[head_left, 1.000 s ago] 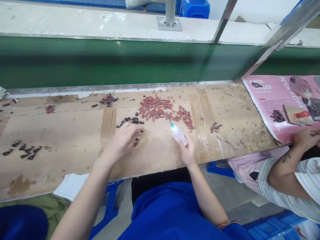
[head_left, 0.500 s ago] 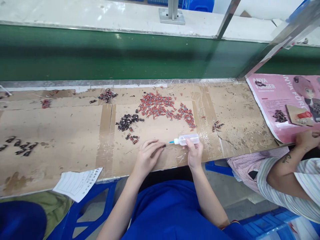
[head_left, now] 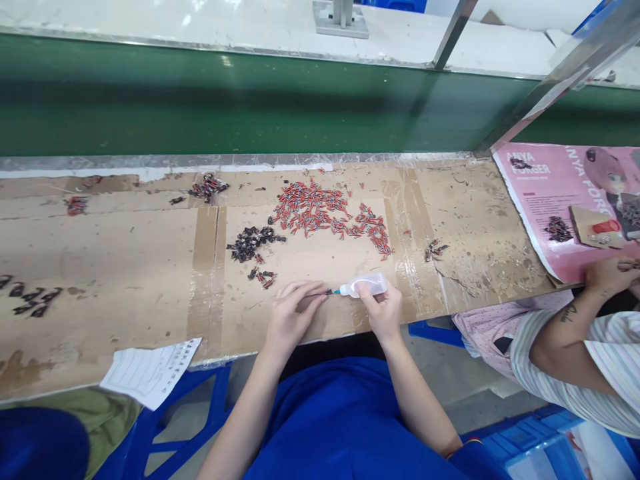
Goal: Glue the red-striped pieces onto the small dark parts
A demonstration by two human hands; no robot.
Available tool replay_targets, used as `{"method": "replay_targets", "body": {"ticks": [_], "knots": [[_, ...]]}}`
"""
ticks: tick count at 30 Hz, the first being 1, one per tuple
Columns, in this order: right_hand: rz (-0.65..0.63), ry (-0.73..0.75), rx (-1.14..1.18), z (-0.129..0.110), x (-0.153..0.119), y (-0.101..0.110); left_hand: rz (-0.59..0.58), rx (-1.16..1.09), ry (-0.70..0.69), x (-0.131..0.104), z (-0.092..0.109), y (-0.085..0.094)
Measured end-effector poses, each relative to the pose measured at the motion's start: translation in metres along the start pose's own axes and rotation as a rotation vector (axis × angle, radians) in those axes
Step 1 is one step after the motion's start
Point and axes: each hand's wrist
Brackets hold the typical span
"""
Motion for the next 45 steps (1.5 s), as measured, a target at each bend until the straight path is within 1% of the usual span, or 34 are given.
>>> {"method": "replay_targets", "body": {"ticks": [8, 15, 23, 27, 32, 37, 39, 42, 43, 45], "knots": [[-0.017, 0.0, -0.02, 0.0, -0.001, -0.001, 0.012, -0.008, -0.007, 0.001, 0.002, 0.001], [0.04, -0.007, -0.008, -0.002, -0.002, -0.001, 0.02, -0.025, 0.042, 0.001, 0.003, 0.0], [-0.019, -0.006, -0.006, 0.001, -0.001, 0.0, -0.001, -0.034, 0.062, 0.002, 0.004, 0.002], [-0.017, 0.0, -0.008, -0.001, -0.001, -0.001, 0.012, -0.018, 0.066, 0.001, 0.003, 0.0], [0.028, 0.009, 0.019, -0.002, 0.0, 0.001, 0.029, -0.02, 0.064, -0.002, 0.001, -0.002], [0.114, 0.044, 0.119, 0.002, 0.002, 0.004, 0.003, -0.017, 0.04, 0.0, 0.0, 0.0], [0.094, 0.096, 0.114, 0.003, 0.003, 0.002, -0.01, 0.005, 0.018, 0.001, -0.001, 0.001], [-0.002, 0.2, 0.07, 0.001, 0.005, -0.007, 0.002, 0.054, -0.015, 0.002, -0.003, 0.001], [-0.037, 0.219, 0.049, 0.0, 0.006, -0.01, 0.01, 0.069, -0.025, 0.002, -0.003, 0.001], [-0.09, 0.205, -0.002, 0.0, 0.007, -0.015, 0.017, 0.087, -0.035, 0.001, -0.005, 0.0]]}}
Point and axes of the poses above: each hand's wrist, its own x-axis towards the middle knuckle, its own y-axis out of the back of the hand, z = x × y, and after that the axes turned 7 degrees about -z, right-handed
